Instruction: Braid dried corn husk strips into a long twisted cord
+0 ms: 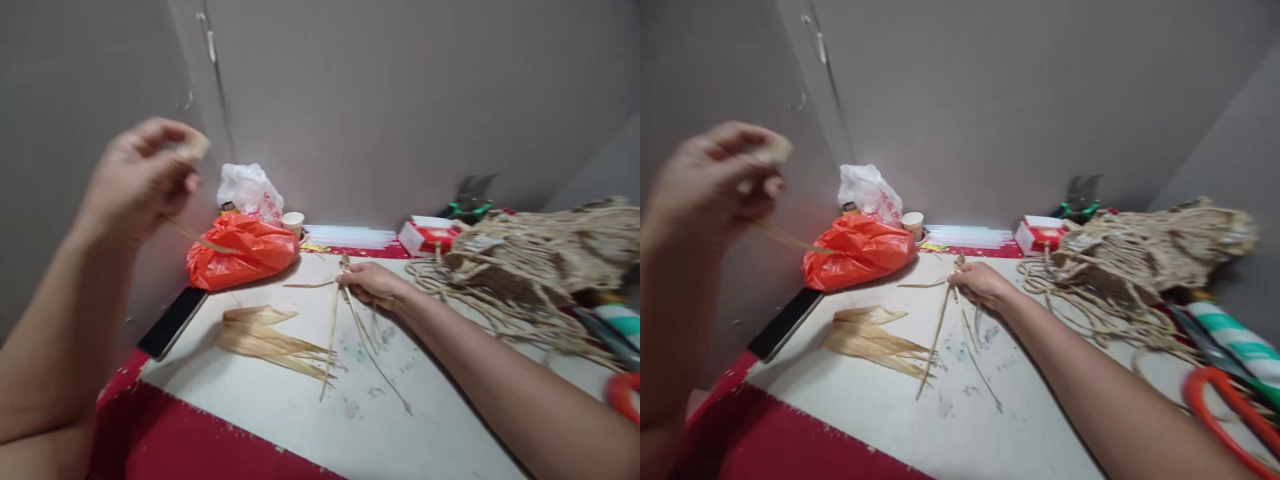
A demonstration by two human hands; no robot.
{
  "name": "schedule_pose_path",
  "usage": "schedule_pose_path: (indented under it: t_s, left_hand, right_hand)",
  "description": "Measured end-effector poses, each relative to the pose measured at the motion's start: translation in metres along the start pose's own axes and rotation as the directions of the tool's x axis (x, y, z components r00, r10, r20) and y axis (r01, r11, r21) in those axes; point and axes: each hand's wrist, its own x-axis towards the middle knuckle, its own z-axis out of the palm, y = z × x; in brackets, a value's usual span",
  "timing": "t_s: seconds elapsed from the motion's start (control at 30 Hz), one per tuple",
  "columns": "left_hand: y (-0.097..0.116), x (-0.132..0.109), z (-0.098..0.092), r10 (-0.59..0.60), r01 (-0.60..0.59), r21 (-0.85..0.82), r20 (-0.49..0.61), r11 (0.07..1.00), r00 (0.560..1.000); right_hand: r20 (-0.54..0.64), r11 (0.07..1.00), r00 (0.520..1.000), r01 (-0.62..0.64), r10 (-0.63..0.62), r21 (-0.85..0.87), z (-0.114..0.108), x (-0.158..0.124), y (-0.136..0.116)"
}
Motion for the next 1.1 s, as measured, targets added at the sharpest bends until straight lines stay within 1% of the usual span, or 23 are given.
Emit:
schedule_pose_path:
  t_s: [0.03, 0.07, 0.1, 0.13, 0.2, 0.23, 0.3, 0.37, 0.43, 0.5, 0.53, 0.6, 0.63, 0.7, 0.73, 0.77, 0.8, 0.83, 0.93, 0.97, 1.0, 1.03, 1.1]
  left_hand:
    - [-0.011, -0.002, 0.005, -0.111, 0.105, 0.064, 0.097, 0.992, 0.989]
    - [-0.023, -0.005, 0.012, -0.216, 0.186, 0.152, 0.216, 0.971, 0.952]
    - [-0.036, -0.009, 0.020, -0.277, 0.221, 0.214, 0.283, 0.952, 0.918]
    - [-0.048, -0.014, 0.031, -0.253, 0.181, 0.245, 0.306, 0.953, 0.918]
    - [-0.071, -0.024, 0.059, -0.133, 0.034, 0.287, 0.334, 0.957, 0.933]
    - [-0.080, -0.029, 0.075, -0.089, -0.021, 0.290, 0.361, 0.957, 0.928]
    - [-0.096, -0.036, 0.110, -0.080, -0.059, 0.276, 0.466, 0.959, 0.881]
    - [-0.109, -0.039, 0.145, -0.138, -0.010, 0.269, 0.528, 0.963, 0.838]
    - [-0.121, -0.038, 0.175, -0.237, 0.105, 0.258, 0.561, 0.961, 0.793]
    - [-0.131, -0.035, 0.198, -0.352, 0.286, 0.206, 0.569, 0.936, 0.743]
    - [-0.135, -0.034, 0.205, -0.407, 0.386, 0.164, 0.566, 0.908, 0.717]
    - [-0.141, -0.032, 0.214, -0.496, 0.562, 0.065, 0.562, 0.824, 0.662]
    - [-0.142, -0.032, 0.216, -0.525, 0.630, 0.016, 0.568, 0.777, 0.633]
    - [-0.143, -0.032, 0.215, -0.550, 0.714, -0.047, 0.602, 0.699, 0.578]
    - [-0.143, -0.033, 0.214, -0.548, 0.723, -0.053, 0.616, 0.688, 0.566]
    - [-0.143, -0.033, 0.213, -0.543, 0.713, -0.045, 0.615, 0.700, 0.572]
    - [-0.143, -0.033, 0.210, -0.537, 0.685, -0.023, 0.602, 0.728, 0.591]
    - [-0.144, -0.032, 0.208, -0.527, 0.640, 0.010, 0.577, 0.769, 0.624]
    - [-0.148, -0.026, 0.200, -0.412, 0.434, 0.075, 0.491, 0.898, 0.768]
    - [-0.150, -0.023, 0.197, -0.355, 0.365, 0.075, 0.473, 0.928, 0.806]
    - [-0.153, -0.020, 0.196, -0.300, 0.304, 0.068, 0.463, 0.950, 0.834]
    - [-0.155, -0.018, 0.195, -0.256, 0.259, 0.057, 0.457, 0.964, 0.852]
    - [-0.160, -0.015, 0.196, -0.232, 0.240, 0.042, 0.458, 0.970, 0.858]
  right_hand:
    - [0.025, 1.000, 1.000, -0.014, 0.013, 0.025, -0.002, 0.001, 0.001]
    - [0.045, 0.998, 0.999, -0.020, 0.017, 0.056, -0.003, 0.002, 0.002]
    - [0.058, 0.996, 0.998, -0.026, 0.021, 0.081, -0.004, 0.002, 0.002]
    - [0.069, 0.994, 0.997, -0.033, 0.026, 0.103, -0.004, 0.001, 0.001]
    - [0.083, 0.991, 0.996, -0.044, 0.034, 0.129, -0.004, -0.002, -0.002]
    - [0.096, 0.988, 0.994, -0.056, 0.043, 0.141, -0.004, -0.003, -0.003]
    - [0.099, 0.983, 0.994, -0.066, 0.050, 0.173, -0.005, -0.004, -0.006]
    - [0.106, 0.976, 0.993, -0.070, 0.049, 0.206, -0.006, -0.003, -0.007]
    - [0.118, 0.970, 0.992, -0.073, 0.046, 0.234, -0.009, -0.002, -0.008]
    - [0.131, 0.965, 0.990, -0.078, 0.046, 0.251, -0.013, -0.002, -0.007]
    - [0.137, 0.964, 0.990, -0.079, 0.045, 0.255, -0.014, -0.002, -0.007]
    - [0.151, 0.964, 0.988, -0.077, 0.039, 0.255, -0.017, -0.002, -0.007]
    - [0.157, 0.965, 0.987, -0.074, 0.035, 0.251, -0.018, -0.002, -0.007]
    - [0.170, 0.967, 0.985, -0.072, 0.030, 0.244, -0.019, -0.002, -0.007]
    - [0.176, 0.967, 0.984, -0.073, 0.031, 0.243, -0.019, -0.002, -0.007]
    - [0.179, 0.967, 0.983, -0.077, 0.033, 0.245, -0.019, -0.002, -0.007]
    - [0.181, 0.965, 0.983, -0.082, 0.037, 0.248, -0.019, -0.002, -0.007]
    - [0.183, 0.964, 0.982, -0.087, 0.041, 0.251, -0.020, -0.002, -0.007]
    - [0.197, 0.960, 0.979, -0.105, 0.053, 0.261, -0.020, -0.002, -0.007]
    - [0.207, 0.958, 0.977, -0.111, 0.056, 0.265, -0.021, -0.002, -0.007]
    - [0.218, 0.956, 0.974, -0.116, 0.056, 0.269, -0.021, -0.002, -0.007]
    - [0.229, 0.954, 0.972, -0.120, 0.056, 0.275, -0.021, -0.002, -0.007]
    - [0.245, 0.951, 0.968, -0.127, 0.056, 0.283, -0.021, -0.003, -0.007]
